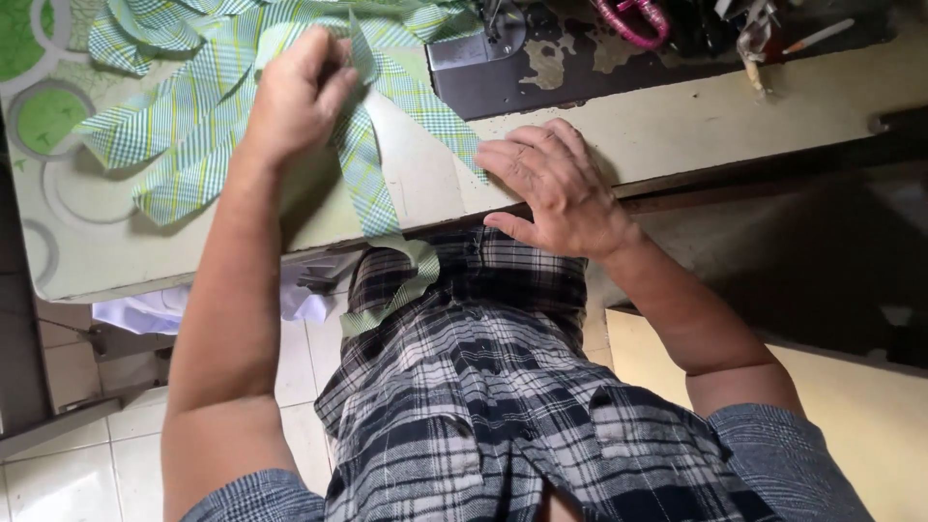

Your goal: Cutting strips of green checkered fabric using scissors on a workbench

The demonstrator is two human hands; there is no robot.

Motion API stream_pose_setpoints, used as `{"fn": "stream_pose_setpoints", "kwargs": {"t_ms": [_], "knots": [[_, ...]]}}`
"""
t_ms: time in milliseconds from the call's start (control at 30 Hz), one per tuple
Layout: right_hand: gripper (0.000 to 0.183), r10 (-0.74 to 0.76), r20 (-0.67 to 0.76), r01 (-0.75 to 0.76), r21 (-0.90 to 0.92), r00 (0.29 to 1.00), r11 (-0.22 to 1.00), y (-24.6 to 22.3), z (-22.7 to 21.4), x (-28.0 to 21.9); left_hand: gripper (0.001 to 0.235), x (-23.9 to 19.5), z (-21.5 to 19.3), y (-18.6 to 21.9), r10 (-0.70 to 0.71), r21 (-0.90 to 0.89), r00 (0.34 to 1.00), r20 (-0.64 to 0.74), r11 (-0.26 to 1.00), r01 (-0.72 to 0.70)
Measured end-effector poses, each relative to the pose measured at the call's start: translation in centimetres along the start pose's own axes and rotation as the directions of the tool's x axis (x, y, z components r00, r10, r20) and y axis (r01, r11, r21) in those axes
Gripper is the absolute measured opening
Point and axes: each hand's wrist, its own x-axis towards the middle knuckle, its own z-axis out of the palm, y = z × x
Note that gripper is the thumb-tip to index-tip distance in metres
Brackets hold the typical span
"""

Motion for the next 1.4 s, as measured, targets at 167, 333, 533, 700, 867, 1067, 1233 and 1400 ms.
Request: {"fn": "stream_pose_setpoints", "kwargs": {"t_ms": [167, 333, 533, 700, 867, 1067, 1233, 1400], "knots": [[0.066, -0.017, -0.009, 0.018, 0.041, 1.0, 0.999, 0.2, -0.5, 0.5, 0.022, 0.3, -0.3, 0.7, -0.053, -0.126, 0.998, -0.038, 0.991, 0.048], [0.069, -0.048, -0.018, 0.048, -0.001, 0.999, 0.999, 0.2, -0.9, 0.3, 0.011, -2.3, 1.0, 10.2, -0.168, -0.357, 0.984, -0.064, 0.924, 0.135], [0.06, -0.021, -0.055, 0.023, 0.046, 0.998, 0.999, 0.3, 0.4, -0.6, 0.034, -3.0, 6.2, 13.5, -0.19, -0.417, 0.98, 0.064, 0.887, 0.199], [0.06, 0.015, -0.074, -0.006, 0.114, 0.997, 0.993, -0.1, -0.2, -0.7, 0.033, -2.3, 6.3, 12.4, -0.271, -0.1, 0.955, 0.123, 0.954, 0.283], [0.061, 0.025, -0.071, -0.015, 0.133, 0.997, 0.991, -0.1, -0.4, -0.7, 0.024, -1.9, 6.1, 11.5, -0.256, -0.063, 0.951, 0.173, 0.961, 0.27], [0.06, 0.019, -0.054, -0.013, 0.11, 0.998, 0.994, -0.1, -0.6, -0.7, 0.028, -1.1, 5.6, 10.4, -0.241, -0.106, 0.941, 0.238, 0.956, 0.272], [0.06, 0.021, -0.052, -0.015, 0.119, 0.998, 0.993, 0.2, -0.4, -1.0, 0.023, -0.4, 5.1, 11.7, -0.225, -0.076, 0.927, 0.301, 0.963, 0.259], [0.061, 0.017, -0.049, -0.011, 0.117, 0.999, 0.993, 0.1, -0.4, -1.0, 0.021, 0.0, 5.1, 11.9, -0.211, -0.051, 0.918, 0.335, 0.969, 0.241]]}}
